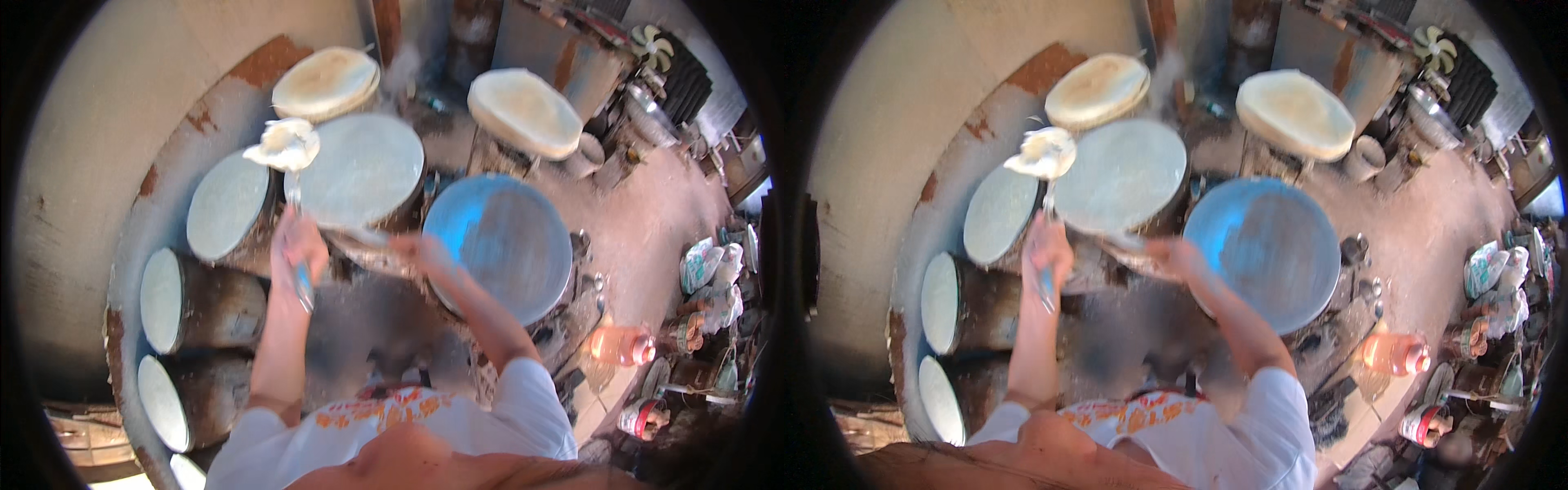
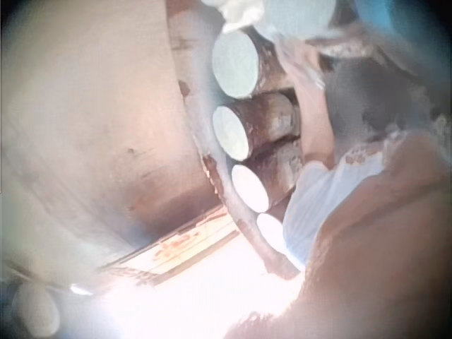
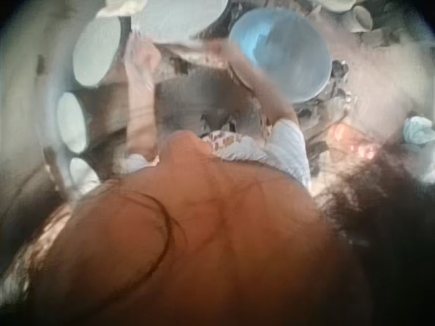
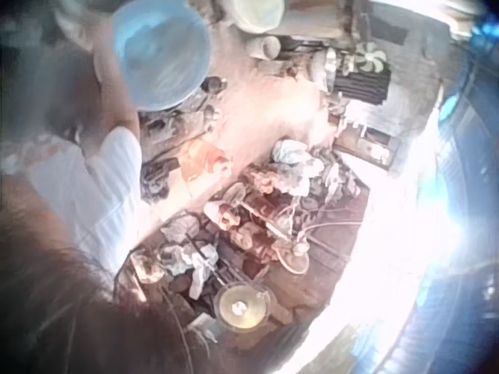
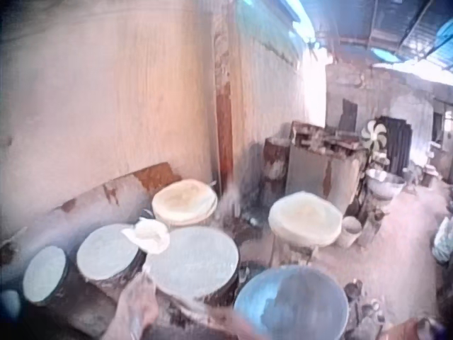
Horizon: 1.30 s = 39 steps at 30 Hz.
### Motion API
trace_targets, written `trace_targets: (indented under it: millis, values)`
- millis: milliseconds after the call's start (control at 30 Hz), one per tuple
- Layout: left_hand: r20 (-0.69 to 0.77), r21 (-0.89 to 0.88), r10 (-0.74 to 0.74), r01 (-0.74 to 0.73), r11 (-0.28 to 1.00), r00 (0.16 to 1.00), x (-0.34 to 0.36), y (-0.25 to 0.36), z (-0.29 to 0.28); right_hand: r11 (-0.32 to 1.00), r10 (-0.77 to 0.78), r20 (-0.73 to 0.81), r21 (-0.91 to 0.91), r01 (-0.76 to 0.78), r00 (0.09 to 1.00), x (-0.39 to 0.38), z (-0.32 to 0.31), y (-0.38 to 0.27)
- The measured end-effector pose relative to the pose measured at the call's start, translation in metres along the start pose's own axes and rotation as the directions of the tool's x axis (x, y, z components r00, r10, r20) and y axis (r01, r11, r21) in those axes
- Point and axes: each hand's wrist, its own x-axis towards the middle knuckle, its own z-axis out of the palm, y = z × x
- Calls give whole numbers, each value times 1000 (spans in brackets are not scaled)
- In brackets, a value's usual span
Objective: The person ladles batter onto multiple hot griddles, spreads it into thin circles, and flips the crepes as they cook. Finished crepes are stacked on a nearby surface.
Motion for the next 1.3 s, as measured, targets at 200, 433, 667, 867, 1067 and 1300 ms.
trace_targets:
  millis: [200, 433, 667, 867, 1067, 1300]
  values:
    - [-108, 84, -66, 76, 994, 992, -6, -37, 7, 919, 37, -262, -371, -136, 964, -41, 38, 6]
    - [245, 71, -760, 770, 634, 603, -15, -152, -3, 834, 523, -613, 510, -209, 593, -271, -9, -19]
    - [-86, -541, -851, 693, 477, 518, 41, -278, -101, 728, 671, -721, 685, 30, 173, -323, -24, 31]
    - [-331, -426, -800, 678, 600, 500, 55, -302, -138, 667, 720, -671, 739, 92, 178, -317, 28, -1]
    - [-462, -243, -737, 728, 640, 493, 112, -304, -154, 905, 250, -957, 176, -387, 148, -248, -34, 20]
    - [-568, 188, -613, 811, 554, 550, 156, -247, -162, 792, 255, -944, 79, -605, 211, -254, 5, 0]
